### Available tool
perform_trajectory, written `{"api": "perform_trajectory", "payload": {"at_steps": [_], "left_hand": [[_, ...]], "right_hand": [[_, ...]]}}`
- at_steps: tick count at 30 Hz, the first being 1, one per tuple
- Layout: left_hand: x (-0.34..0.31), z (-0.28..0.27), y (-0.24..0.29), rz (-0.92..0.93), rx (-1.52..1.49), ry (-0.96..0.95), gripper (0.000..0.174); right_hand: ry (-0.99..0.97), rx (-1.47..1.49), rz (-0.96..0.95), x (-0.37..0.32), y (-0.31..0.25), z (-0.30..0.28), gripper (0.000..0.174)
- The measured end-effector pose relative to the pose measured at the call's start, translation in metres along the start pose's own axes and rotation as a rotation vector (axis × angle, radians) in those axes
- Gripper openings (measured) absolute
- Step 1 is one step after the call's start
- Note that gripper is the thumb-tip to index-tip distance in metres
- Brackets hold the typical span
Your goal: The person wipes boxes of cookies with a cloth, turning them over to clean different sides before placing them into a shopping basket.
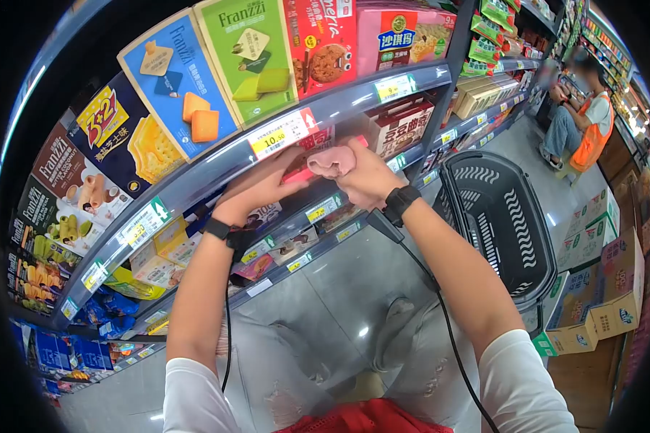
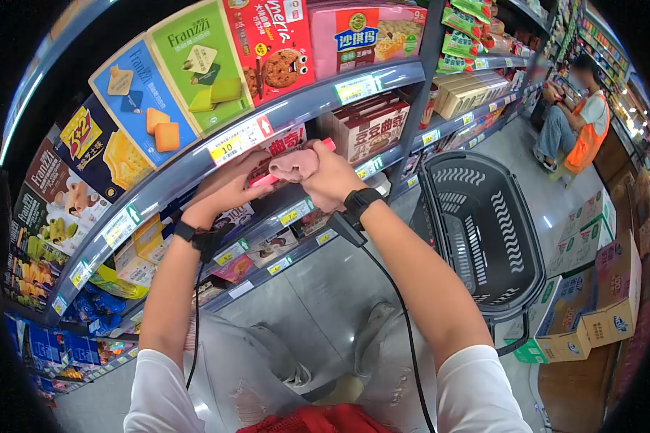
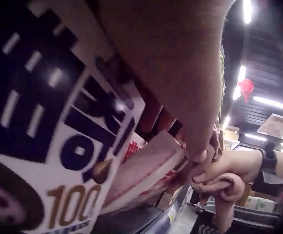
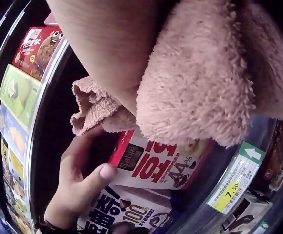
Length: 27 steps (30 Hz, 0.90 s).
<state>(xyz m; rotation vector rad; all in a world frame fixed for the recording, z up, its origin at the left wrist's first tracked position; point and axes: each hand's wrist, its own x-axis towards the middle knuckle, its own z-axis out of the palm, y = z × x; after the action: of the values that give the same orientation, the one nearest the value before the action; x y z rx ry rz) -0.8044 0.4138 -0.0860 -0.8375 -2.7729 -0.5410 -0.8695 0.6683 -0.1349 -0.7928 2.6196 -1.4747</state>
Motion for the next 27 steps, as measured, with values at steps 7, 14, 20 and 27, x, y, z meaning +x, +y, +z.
{"api": "perform_trajectory", "payload": {"at_steps": [7,14,20,27], "left_hand": [[-0.040,-0.022,0.008,-0.184,0.201,-0.008,0.099],[-0.079,-0.035,0.016,-0.315,0.298,-0.011,0.104],[-0.092,-0.025,0.004,-0.301,0.287,0.058,0.085],[-0.079,-0.020,0.002,-0.273,0.275,0.058,0.084]], "right_hand": [[0.035,-0.093,-0.021,-0.002,-0.003,-0.004,0.065],[0.097,-0.079,-0.026,-0.002,0.006,-0.011,0.061],[0.100,0.024,-0.008,-0.012,0.008,-0.022,0.061],[0.090,0.002,-0.025,-0.022,-0.010,-0.030,0.055]]}}
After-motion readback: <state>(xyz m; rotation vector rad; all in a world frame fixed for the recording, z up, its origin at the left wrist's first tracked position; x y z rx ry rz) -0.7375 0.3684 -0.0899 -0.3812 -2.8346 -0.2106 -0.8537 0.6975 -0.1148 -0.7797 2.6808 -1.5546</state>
